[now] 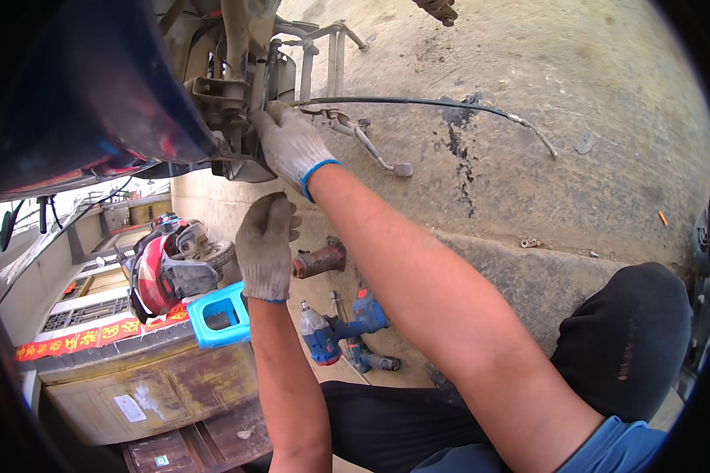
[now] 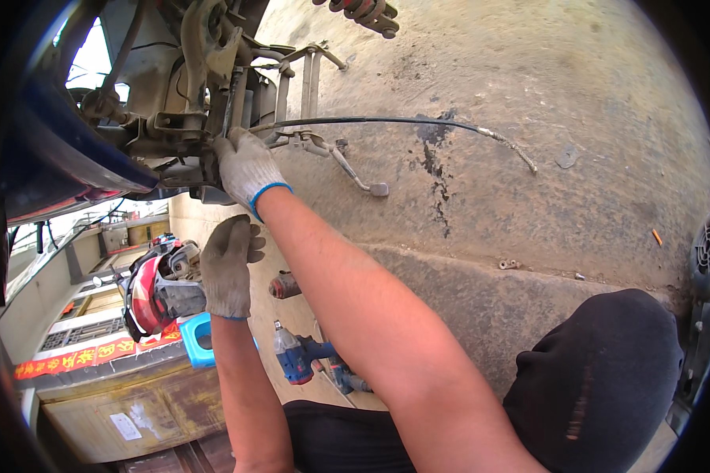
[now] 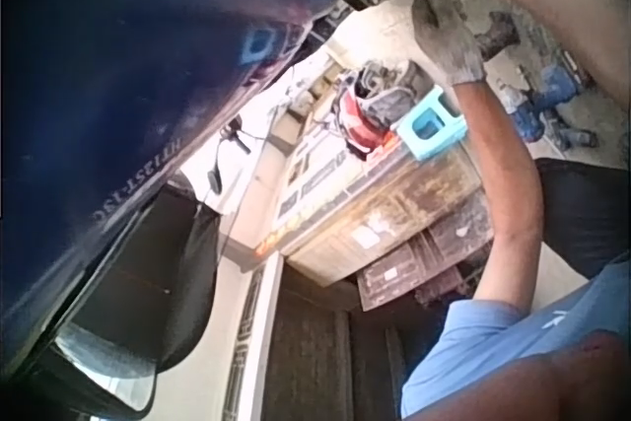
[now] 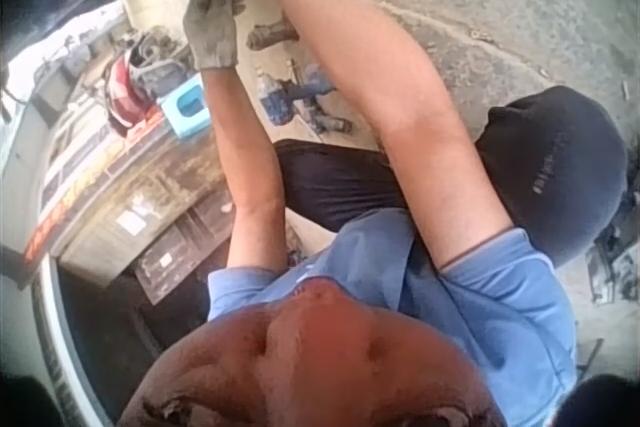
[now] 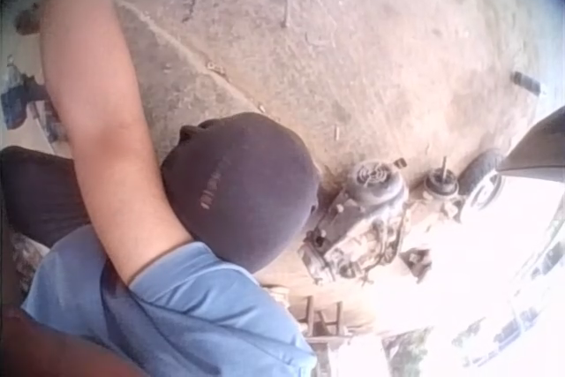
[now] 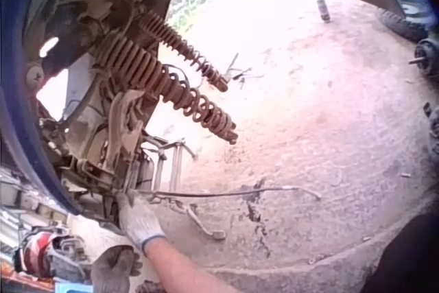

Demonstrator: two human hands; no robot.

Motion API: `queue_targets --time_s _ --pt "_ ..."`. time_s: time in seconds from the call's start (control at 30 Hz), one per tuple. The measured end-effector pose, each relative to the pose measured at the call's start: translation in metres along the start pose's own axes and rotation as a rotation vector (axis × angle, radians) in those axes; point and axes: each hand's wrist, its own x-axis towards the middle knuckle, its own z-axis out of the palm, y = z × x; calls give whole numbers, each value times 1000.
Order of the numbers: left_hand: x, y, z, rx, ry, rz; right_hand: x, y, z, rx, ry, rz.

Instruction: Disassembling and repairing various components of a motorcycle engine and body.

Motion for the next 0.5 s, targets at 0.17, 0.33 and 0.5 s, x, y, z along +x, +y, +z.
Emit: queue_targets --time_s 0.17,0.33,0.5 --pt "3 0 3 12 -1 -25 0 0 3 82 5 -10" --pt "5 3 8 5 -26 -23 -3 0 2 48 35 -48" --pt "3 2 10 3 -45 -23 -2 0 -1 47 -24 20"
